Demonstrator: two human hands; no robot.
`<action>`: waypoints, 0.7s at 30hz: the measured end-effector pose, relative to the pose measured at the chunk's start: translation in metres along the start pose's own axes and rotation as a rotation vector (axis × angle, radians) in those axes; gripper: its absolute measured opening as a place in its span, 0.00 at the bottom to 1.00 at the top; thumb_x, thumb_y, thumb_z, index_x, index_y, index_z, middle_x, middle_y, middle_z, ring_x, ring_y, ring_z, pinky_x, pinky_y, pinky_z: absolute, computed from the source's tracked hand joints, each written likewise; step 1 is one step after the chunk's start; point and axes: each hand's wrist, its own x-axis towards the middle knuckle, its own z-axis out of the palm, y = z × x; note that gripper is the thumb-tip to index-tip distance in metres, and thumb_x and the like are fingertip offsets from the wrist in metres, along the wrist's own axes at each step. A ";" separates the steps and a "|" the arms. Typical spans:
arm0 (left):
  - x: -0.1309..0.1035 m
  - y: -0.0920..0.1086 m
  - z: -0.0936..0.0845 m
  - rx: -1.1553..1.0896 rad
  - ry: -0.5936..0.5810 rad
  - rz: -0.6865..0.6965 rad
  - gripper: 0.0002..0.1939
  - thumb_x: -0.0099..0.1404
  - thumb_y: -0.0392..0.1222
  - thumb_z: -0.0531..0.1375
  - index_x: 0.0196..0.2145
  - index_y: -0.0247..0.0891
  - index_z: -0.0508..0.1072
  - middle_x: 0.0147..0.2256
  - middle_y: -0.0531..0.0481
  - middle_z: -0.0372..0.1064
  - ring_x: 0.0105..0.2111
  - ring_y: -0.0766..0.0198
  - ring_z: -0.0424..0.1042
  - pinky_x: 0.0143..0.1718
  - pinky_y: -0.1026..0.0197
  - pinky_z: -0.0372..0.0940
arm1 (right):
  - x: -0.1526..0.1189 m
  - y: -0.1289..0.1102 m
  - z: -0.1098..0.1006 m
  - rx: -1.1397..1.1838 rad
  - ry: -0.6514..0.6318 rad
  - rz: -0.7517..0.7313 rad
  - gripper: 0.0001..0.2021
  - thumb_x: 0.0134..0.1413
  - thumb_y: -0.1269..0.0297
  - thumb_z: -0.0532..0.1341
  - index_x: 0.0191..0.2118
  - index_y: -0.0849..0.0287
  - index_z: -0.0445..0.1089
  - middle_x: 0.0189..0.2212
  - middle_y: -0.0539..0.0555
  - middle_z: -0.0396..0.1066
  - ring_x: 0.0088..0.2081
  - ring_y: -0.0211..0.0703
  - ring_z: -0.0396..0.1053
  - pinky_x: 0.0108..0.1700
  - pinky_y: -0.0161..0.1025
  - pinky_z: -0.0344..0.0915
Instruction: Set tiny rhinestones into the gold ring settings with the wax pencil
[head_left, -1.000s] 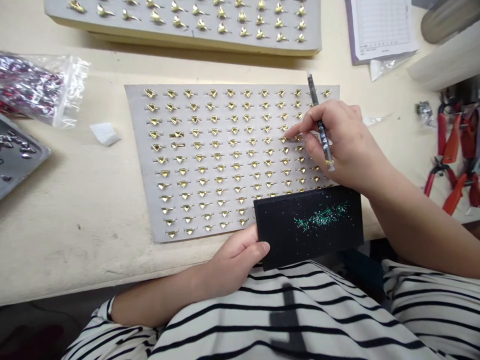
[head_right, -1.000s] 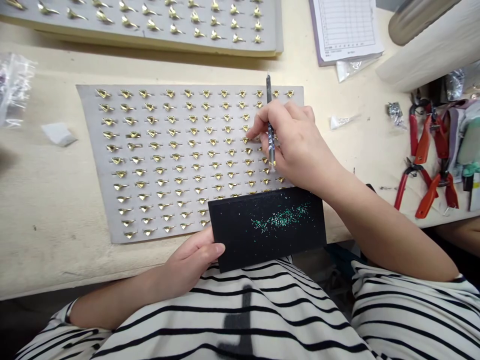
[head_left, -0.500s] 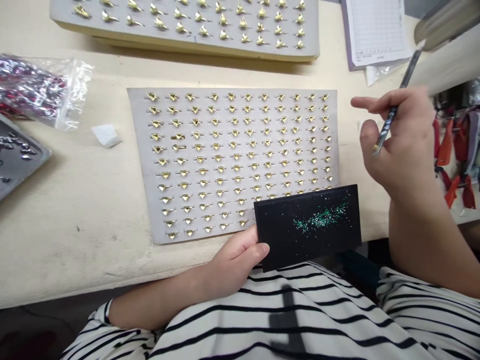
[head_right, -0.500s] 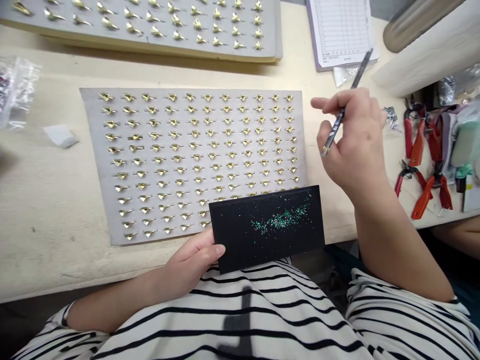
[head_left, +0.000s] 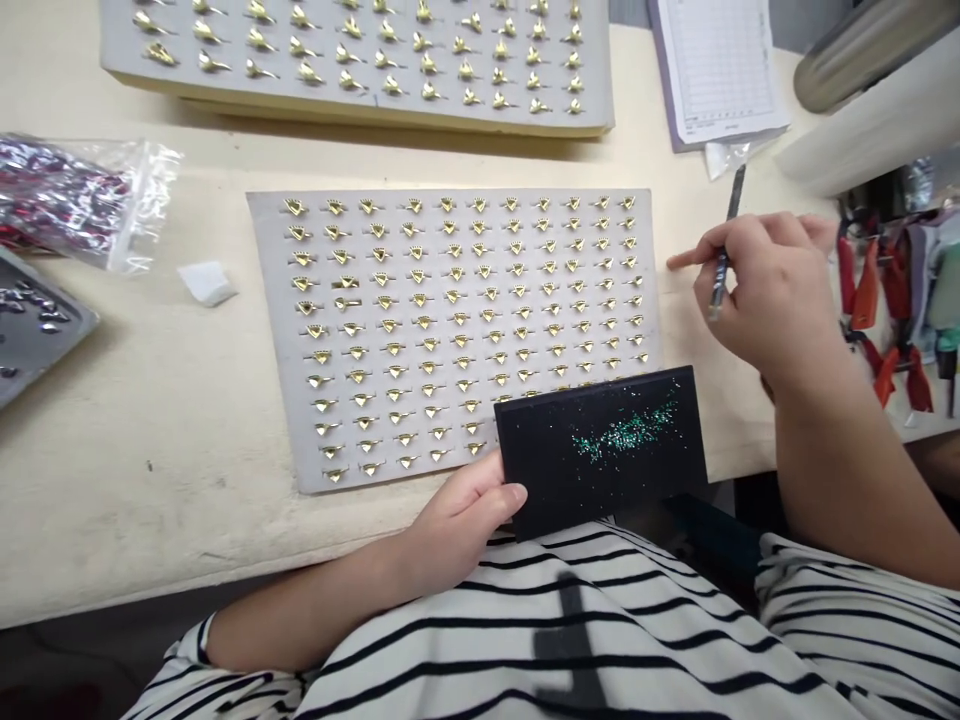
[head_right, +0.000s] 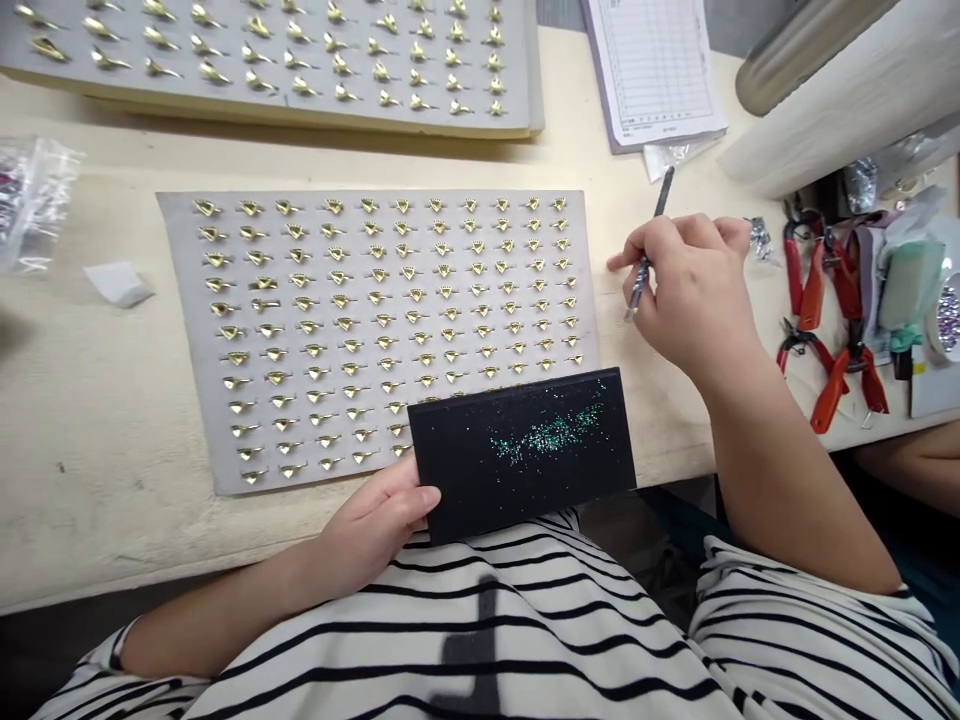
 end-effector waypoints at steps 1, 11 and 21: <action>0.000 0.000 0.000 0.000 -0.001 -0.003 0.20 0.71 0.44 0.54 0.58 0.42 0.70 0.57 0.46 0.72 0.61 0.48 0.63 0.64 0.46 0.55 | 0.000 -0.004 -0.003 -0.015 0.046 0.006 0.08 0.56 0.68 0.53 0.40 0.50 0.65 0.37 0.52 0.77 0.43 0.47 0.65 0.56 0.56 0.51; -0.002 0.003 0.002 -0.021 -0.003 -0.041 0.20 0.72 0.41 0.52 0.60 0.44 0.68 0.58 0.48 0.70 0.58 0.51 0.66 0.60 0.49 0.60 | 0.027 -0.080 -0.009 0.160 -0.142 -0.223 0.12 0.56 0.71 0.52 0.45 0.50 0.62 0.47 0.46 0.76 0.50 0.45 0.65 0.57 0.55 0.58; -0.002 0.005 0.001 0.051 0.006 -0.028 0.12 0.71 0.41 0.53 0.45 0.40 0.75 0.43 0.49 0.75 0.43 0.57 0.69 0.47 0.54 0.65 | 0.041 -0.084 0.002 0.159 -0.239 -0.210 0.13 0.54 0.71 0.53 0.45 0.50 0.61 0.48 0.47 0.75 0.51 0.48 0.64 0.58 0.57 0.57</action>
